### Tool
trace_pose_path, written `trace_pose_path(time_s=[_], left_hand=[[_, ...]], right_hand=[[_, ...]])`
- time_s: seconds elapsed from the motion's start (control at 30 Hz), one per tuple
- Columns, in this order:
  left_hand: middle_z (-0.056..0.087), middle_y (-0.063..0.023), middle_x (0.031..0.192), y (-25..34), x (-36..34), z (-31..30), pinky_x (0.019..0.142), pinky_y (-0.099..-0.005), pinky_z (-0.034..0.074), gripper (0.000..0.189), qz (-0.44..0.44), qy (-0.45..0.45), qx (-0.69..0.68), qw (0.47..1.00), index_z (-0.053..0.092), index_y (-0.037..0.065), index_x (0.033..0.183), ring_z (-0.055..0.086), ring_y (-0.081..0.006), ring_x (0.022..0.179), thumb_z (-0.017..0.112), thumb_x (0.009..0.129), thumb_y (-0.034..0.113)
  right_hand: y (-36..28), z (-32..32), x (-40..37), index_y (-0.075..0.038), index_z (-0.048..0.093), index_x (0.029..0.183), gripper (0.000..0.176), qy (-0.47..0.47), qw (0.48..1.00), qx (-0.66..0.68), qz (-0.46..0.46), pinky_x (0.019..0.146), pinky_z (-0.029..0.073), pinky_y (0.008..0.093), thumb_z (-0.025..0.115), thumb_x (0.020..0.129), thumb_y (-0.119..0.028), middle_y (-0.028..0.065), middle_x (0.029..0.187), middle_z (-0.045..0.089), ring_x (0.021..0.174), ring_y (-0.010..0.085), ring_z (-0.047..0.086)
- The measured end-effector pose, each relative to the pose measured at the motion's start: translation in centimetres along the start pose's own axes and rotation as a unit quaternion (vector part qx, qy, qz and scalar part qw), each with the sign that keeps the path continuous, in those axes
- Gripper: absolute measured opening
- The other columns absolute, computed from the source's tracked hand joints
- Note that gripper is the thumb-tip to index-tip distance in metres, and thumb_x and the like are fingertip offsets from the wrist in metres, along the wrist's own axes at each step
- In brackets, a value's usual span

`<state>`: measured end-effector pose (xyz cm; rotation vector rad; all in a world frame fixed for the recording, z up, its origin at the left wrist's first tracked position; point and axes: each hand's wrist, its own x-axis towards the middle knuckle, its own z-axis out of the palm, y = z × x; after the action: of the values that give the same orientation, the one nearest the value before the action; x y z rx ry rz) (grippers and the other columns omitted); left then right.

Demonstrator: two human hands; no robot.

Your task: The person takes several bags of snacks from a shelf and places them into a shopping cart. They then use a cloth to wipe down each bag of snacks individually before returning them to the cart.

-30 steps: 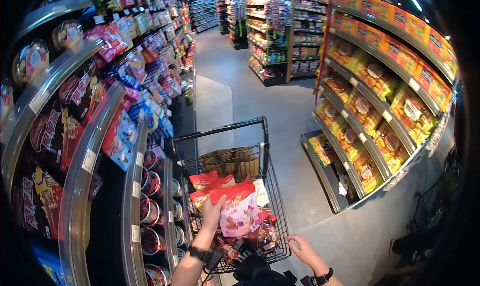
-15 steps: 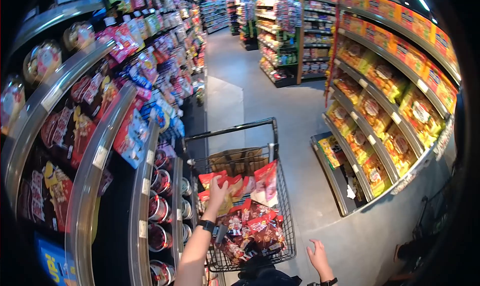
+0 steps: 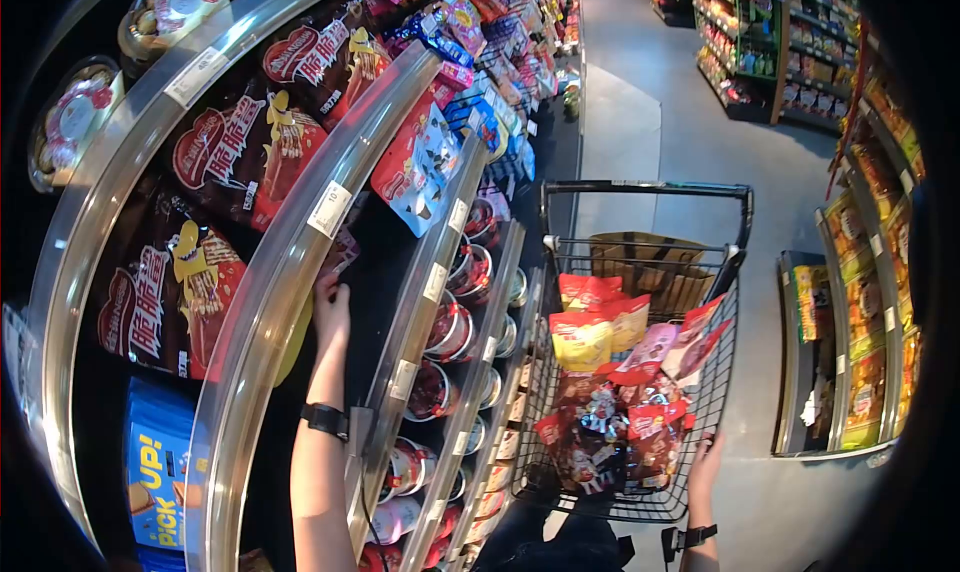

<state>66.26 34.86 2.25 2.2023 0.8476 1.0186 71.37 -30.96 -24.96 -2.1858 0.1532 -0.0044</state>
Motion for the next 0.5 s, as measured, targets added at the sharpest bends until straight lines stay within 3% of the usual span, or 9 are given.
trace_pose_path(time_s=[0.03,0.1,0.13,0.3,0.4,0.5], left_hand=[[0.054,-0.0141,0.11,0.6,0.4,-1.3,0.09,-0.0326,0.04,0.038,-0.01,0.002,0.025,1.0,0.05,0.0,0.115,0.052,-0.0229,0.102,0.056,0.086,0.023],[0.056,-0.0124,0.103,-8.4,5.2,-3.2,0.084,-0.0308,0.043,0.041,-0.007,0.008,0.022,1.0,0.049,-0.002,0.11,0.054,-0.0198,0.097,0.062,0.084,0.027],[0.056,-0.0128,0.104,-10.2,6.5,-3.8,0.083,-0.0312,0.043,0.043,-0.027,0.004,0.023,0.999,0.049,-0.002,0.111,0.054,-0.0202,0.097,0.062,0.084,0.029],[0.055,-0.0147,0.107,-13.9,11.6,-4.5,0.08,-0.0333,0.045,0.054,-0.148,-0.035,0.04,0.988,0.047,-0.003,0.115,0.055,-0.0225,0.096,0.06,0.082,0.038],[0.054,-0.0159,0.109,-15.6,16.0,-4.3,0.079,-0.0345,0.046,0.06,-0.179,-0.06,0.036,0.981,0.046,-0.003,0.117,0.056,-0.0238,0.096,0.059,0.082,0.043],[0.053,-0.0171,0.112,-17.8,21.0,-3.9,0.077,-0.0358,0.047,0.066,-0.186,-0.082,0.036,0.979,0.045,-0.004,0.12,0.056,-0.0251,0.096,0.058,0.081,0.048]], right_hand=[[0.2,0.2,-0.3,0.0,0.034,0.127,0.041,0.023,1.0,0.002,-0.006,0.07,0.046,0.0341,0.044,0.088,-0.003,0.0138,0.095,0.057,0.08,0.025,0.057],[-0.7,0.1,-0.7,-0.001,0.035,0.128,0.04,0.018,0.999,0.005,0.026,0.072,0.046,0.0351,0.043,0.088,-0.003,0.0139,0.096,0.058,0.081,0.0262,0.058],[-1.1,-0.1,-0.6,-0.003,0.035,0.128,0.04,0.016,0.999,0.003,0.052,0.073,0.046,0.0361,0.042,0.089,-0.003,0.014,0.098,0.059,0.082,0.0274,0.058],[-0.4,-0.1,-1.3,-0.003,0.041,0.123,0.035,0.052,0.998,0.012,0.038,0.067,0.046,0.0355,0.043,0.088,-0.003,0.0147,0.094,0.059,0.076,0.026,0.059],[3.6,0.4,-1.4,-0.002,0.04,0.125,0.035,0.072,0.996,0.04,0.039,0.065,0.046,0.0305,0.041,0.091,-0.003,0.011,0.095,0.059,0.071,0.0182,0.055],[4.5,-0.5,-2.3,0.0,0.041,0.124,0.033,0.065,0.996,-0.011,0.055,0.066,0.045,0.0289,0.042,0.093,-0.011,0.0103,0.099,0.057,0.073,0.0166,0.054]])
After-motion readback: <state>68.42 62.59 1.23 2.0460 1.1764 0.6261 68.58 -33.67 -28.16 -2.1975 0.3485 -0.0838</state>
